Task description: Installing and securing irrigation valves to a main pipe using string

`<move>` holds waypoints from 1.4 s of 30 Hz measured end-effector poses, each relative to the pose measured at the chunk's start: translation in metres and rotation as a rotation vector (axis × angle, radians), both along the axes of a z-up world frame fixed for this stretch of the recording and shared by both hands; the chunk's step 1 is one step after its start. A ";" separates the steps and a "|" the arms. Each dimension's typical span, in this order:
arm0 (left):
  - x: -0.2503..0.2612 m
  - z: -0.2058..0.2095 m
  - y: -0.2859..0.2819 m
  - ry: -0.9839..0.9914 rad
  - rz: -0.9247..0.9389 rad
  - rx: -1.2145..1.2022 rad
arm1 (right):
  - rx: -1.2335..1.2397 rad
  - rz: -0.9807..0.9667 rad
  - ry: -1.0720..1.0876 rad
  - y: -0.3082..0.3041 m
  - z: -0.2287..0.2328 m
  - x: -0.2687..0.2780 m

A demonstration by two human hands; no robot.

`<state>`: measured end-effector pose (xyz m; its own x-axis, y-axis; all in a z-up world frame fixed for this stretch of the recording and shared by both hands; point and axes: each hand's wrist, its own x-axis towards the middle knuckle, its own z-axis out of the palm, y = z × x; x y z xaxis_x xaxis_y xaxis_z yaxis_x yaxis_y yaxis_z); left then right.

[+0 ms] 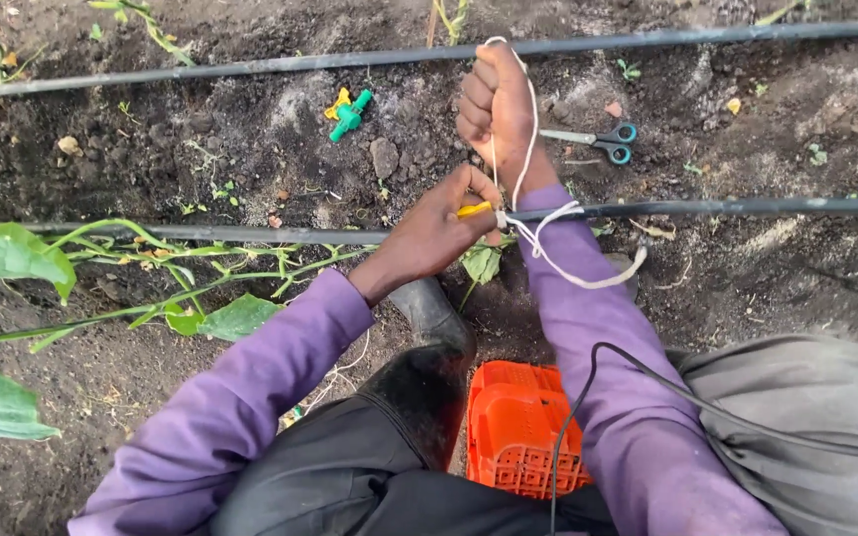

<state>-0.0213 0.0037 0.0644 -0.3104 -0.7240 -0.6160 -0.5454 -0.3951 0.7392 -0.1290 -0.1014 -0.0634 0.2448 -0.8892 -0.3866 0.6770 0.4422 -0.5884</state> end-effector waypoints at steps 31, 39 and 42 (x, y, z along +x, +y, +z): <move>0.013 -0.058 -0.004 0.365 0.109 -0.043 | 0.158 0.048 -0.031 0.083 -0.051 -0.063; 0.016 -0.056 -0.010 0.366 0.066 -0.131 | -0.004 0.183 0.691 0.210 0.021 -0.077; 0.016 -0.069 -0.008 0.370 0.057 -0.168 | -0.290 0.471 0.737 0.223 0.060 -0.086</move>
